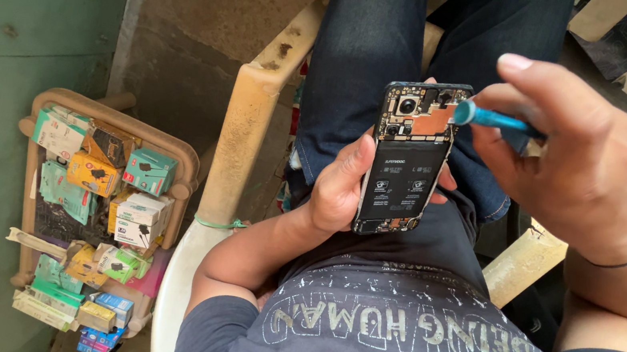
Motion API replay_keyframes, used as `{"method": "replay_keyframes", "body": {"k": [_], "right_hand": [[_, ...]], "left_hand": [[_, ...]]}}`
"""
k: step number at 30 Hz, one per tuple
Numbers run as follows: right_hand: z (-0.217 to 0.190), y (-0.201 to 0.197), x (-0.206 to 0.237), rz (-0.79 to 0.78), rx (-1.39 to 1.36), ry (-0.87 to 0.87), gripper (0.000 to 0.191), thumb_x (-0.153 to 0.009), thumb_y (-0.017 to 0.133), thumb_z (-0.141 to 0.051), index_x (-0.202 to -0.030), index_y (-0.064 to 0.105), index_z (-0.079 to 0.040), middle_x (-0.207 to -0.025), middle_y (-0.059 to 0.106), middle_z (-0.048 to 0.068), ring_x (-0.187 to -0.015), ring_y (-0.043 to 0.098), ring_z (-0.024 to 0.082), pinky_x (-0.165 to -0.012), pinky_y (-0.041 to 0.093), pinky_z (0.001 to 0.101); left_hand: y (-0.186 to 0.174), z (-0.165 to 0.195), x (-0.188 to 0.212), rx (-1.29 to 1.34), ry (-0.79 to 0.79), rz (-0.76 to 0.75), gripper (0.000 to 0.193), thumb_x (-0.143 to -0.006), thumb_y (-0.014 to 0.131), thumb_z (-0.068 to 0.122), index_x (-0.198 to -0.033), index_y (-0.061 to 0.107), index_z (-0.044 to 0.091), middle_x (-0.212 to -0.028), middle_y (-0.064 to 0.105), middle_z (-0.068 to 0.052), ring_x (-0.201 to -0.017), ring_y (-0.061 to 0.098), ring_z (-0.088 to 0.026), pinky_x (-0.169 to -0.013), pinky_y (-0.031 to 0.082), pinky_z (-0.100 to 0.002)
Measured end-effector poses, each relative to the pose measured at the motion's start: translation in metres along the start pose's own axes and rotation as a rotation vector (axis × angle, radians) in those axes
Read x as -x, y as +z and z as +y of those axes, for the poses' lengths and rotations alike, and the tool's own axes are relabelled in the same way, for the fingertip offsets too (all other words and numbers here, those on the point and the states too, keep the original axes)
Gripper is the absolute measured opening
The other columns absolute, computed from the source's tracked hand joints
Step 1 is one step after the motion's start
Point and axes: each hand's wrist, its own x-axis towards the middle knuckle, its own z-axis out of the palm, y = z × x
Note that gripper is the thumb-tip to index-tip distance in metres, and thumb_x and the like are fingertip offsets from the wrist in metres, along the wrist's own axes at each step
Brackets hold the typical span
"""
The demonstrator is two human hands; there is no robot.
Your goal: The person uses a blue screwdriver to unscrew and remove small components from the back camera area of a disassembled smartphone. They carefully lift a metal bracket and set it aside while holding the phone in their left hand.
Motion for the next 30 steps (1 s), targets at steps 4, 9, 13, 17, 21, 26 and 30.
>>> {"method": "replay_keyframes", "body": {"k": [4,9,13,17,21,26,30], "right_hand": [[0.000,-0.002,-0.006,-0.049,0.090,-0.078,0.069,-0.087,0.084,0.005,-0.138,0.036,0.001,-0.095,0.067,0.010,-0.079,0.065,0.026,-0.064,0.052,0.0360],[0.000,-0.005,-0.012,-0.107,0.129,-0.113,0.066,-0.086,0.080,0.001,-0.137,0.038,0.003,-0.091,0.065,0.009,-0.072,0.062,0.024,-0.058,0.050,0.0350],[0.004,-0.005,-0.011,-0.131,0.123,-0.134,0.068,-0.084,0.079,0.002,-0.137,0.037,0.003,-0.093,0.064,0.010,-0.073,0.062,0.025,-0.059,0.050,0.0355],[0.007,-0.001,-0.009,-0.135,0.136,-0.157,0.067,-0.086,0.078,0.005,-0.137,0.034,0.003,-0.095,0.061,0.013,-0.074,0.062,0.026,-0.059,0.051,0.0362],[0.011,0.002,-0.008,-0.104,0.092,-0.175,0.063,-0.084,0.076,0.009,-0.127,0.031,0.005,-0.098,0.061,0.018,-0.073,0.062,0.030,-0.056,0.051,0.0386],[0.013,0.008,-0.006,-0.074,0.058,-0.172,0.059,-0.086,0.074,0.014,-0.123,0.029,0.004,-0.105,0.062,0.022,-0.084,0.066,0.036,-0.063,0.054,0.0405],[0.016,0.012,-0.003,-0.065,0.040,-0.143,0.057,-0.088,0.074,0.013,-0.122,0.029,0.006,-0.103,0.062,0.023,-0.081,0.067,0.036,-0.062,0.055,0.0399]], "left_hand": [[-0.001,-0.002,0.000,-0.009,0.001,0.010,0.065,-0.117,0.030,0.051,-0.152,0.040,-0.003,-0.131,0.059,-0.027,-0.124,0.062,-0.035,-0.109,0.053,-0.050],[-0.003,-0.005,0.000,0.027,-0.005,0.024,0.065,-0.117,0.030,0.050,-0.155,0.040,-0.001,-0.131,0.059,-0.027,-0.123,0.062,-0.035,-0.108,0.054,-0.050],[-0.006,-0.008,-0.002,0.050,0.001,0.013,0.063,-0.118,0.030,0.050,-0.150,0.041,-0.002,-0.130,0.060,-0.028,-0.122,0.063,-0.035,-0.107,0.054,-0.049],[-0.008,-0.009,-0.001,0.046,-0.002,0.023,0.062,-0.117,0.029,0.050,-0.150,0.041,-0.002,-0.129,0.060,-0.028,-0.121,0.063,-0.035,-0.107,0.054,-0.049],[-0.010,-0.009,-0.002,0.036,-0.002,0.022,0.062,-0.117,0.030,0.050,-0.150,0.041,-0.001,-0.130,0.059,-0.028,-0.122,0.063,-0.036,-0.106,0.054,-0.050],[-0.012,-0.013,-0.003,0.120,-0.037,0.016,0.065,-0.117,0.030,0.051,-0.149,0.042,-0.004,-0.131,0.059,-0.028,-0.125,0.061,-0.036,-0.109,0.052,-0.051],[-0.015,-0.014,-0.003,0.164,-0.056,0.003,0.067,-0.117,0.028,0.052,-0.150,0.042,-0.005,-0.131,0.059,-0.029,-0.125,0.061,-0.036,-0.110,0.051,-0.052]]}}
